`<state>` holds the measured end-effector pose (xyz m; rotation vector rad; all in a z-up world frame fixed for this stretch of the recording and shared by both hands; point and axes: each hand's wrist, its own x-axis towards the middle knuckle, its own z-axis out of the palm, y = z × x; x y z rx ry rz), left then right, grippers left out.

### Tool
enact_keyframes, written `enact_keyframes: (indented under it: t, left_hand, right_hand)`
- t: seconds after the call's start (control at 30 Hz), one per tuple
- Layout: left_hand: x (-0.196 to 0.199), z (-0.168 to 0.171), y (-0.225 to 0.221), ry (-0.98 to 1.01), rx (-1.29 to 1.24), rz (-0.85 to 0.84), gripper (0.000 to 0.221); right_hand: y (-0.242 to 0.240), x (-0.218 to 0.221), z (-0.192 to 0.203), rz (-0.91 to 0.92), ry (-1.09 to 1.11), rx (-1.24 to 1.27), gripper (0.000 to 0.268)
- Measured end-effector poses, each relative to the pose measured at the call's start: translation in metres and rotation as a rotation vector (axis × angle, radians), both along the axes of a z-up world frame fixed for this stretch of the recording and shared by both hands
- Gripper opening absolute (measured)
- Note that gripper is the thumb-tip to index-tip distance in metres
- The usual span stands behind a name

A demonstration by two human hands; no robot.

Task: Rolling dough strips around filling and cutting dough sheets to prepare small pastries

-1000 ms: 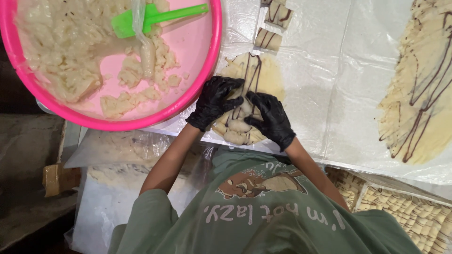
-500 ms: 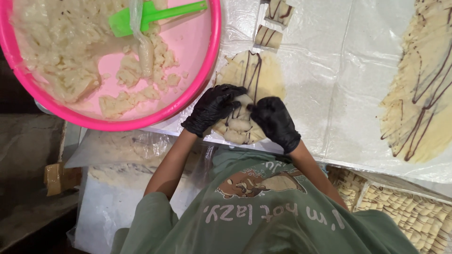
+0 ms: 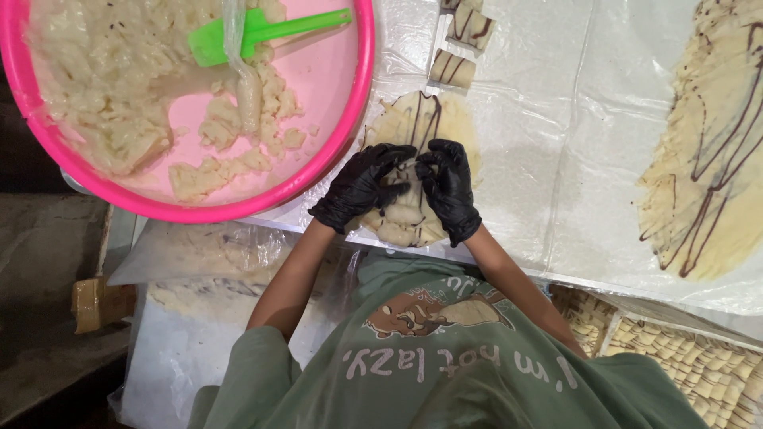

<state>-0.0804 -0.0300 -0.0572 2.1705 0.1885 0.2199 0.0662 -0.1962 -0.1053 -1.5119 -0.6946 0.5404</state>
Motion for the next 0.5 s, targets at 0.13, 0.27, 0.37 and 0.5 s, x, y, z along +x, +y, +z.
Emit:
enact_keyframes:
  t: [0.13,0.27,0.37,0.5]
  left_hand:
    - [0.005,0.013,-0.006,0.056,-0.307,0.163,0.046]
    - [0.027,-0.031,-0.009,-0.176,-1.028,0.422,0.033]
    - [0.02,-0.03,-0.006,-0.163,-0.815,0.426,0.033]
    - [0.01,-0.029,-0.003,-0.13,-0.505,0.413,0.033]
  right_hand:
    - [-0.003,0.007,-0.008,-0.014,-0.472,-0.13,0.023]
    - [0.0,-0.037,0.071,-0.126,-0.334,-0.247,0.037]
    - [-0.009,-0.077,0.039,0.087,-0.545,-0.271,0.047]
    - [0.004,-0.068,-0.009,0.025,-1.068,-0.391,0.062]
